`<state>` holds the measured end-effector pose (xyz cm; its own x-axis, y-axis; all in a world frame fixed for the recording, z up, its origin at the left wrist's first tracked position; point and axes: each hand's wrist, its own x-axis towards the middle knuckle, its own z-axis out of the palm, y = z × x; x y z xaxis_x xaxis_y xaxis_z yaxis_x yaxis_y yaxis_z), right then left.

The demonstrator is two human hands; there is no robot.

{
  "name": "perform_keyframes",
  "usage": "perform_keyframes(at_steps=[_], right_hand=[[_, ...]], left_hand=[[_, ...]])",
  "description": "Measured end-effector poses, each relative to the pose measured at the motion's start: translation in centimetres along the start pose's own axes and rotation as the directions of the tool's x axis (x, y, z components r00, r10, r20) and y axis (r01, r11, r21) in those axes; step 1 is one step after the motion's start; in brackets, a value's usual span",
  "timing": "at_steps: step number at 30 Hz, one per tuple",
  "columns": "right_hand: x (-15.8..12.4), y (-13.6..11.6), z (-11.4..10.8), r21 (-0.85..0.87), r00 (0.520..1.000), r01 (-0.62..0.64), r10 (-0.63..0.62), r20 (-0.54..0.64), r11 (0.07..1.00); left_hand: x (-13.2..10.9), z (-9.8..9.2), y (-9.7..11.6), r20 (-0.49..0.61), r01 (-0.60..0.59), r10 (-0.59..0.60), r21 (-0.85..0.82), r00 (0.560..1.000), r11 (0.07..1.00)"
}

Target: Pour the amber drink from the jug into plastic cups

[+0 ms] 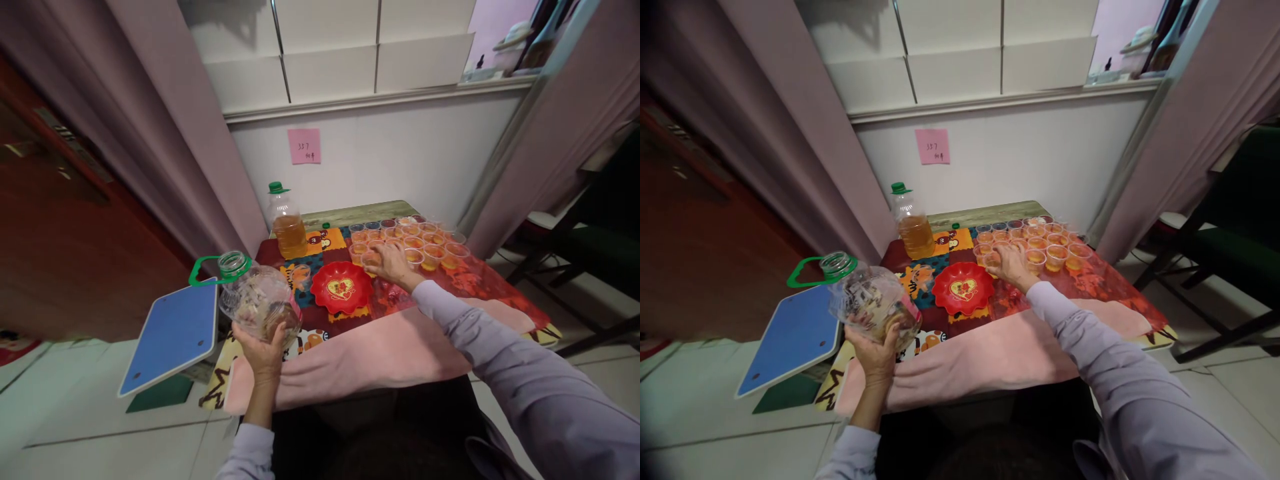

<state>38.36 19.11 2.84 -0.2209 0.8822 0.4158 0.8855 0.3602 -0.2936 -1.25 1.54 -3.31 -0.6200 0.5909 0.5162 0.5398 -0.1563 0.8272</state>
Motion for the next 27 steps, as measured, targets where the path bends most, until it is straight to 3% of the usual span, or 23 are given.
perform_keyframes(at_steps=[13, 20, 23, 27], right_hand=[[-1.3, -0.6, 1.3, -0.058, 0.998, 0.018, -0.022, -0.065, 0.998], [-2.3, -1.2, 0.4, -0.042, 0.996, -0.006, 0.002, -0.088, 0.999], [-1.6, -2.9, -0.6, 0.017, 0.992, 0.043, -0.040, -0.123, 0.999], [0.0, -8.3, -0.7, 0.173, 0.979, 0.204, -0.200, -0.044, 0.963]], left_hand=[[-0.2, -0.2, 0.7, 0.035, 0.008, -0.007, -0.013, 0.999, 1.000], [-0.3, -0.2, 0.1, 0.004, 0.009, -0.009, 0.026, 1.000, 1.000], [-0.4, -0.2, 0.3, 0.018, 0.002, -0.002, 0.010, 1.000, 1.000], [-0.6, -0.3, 0.7, 0.032, -0.005, 0.006, -0.026, 0.999, 1.000]])
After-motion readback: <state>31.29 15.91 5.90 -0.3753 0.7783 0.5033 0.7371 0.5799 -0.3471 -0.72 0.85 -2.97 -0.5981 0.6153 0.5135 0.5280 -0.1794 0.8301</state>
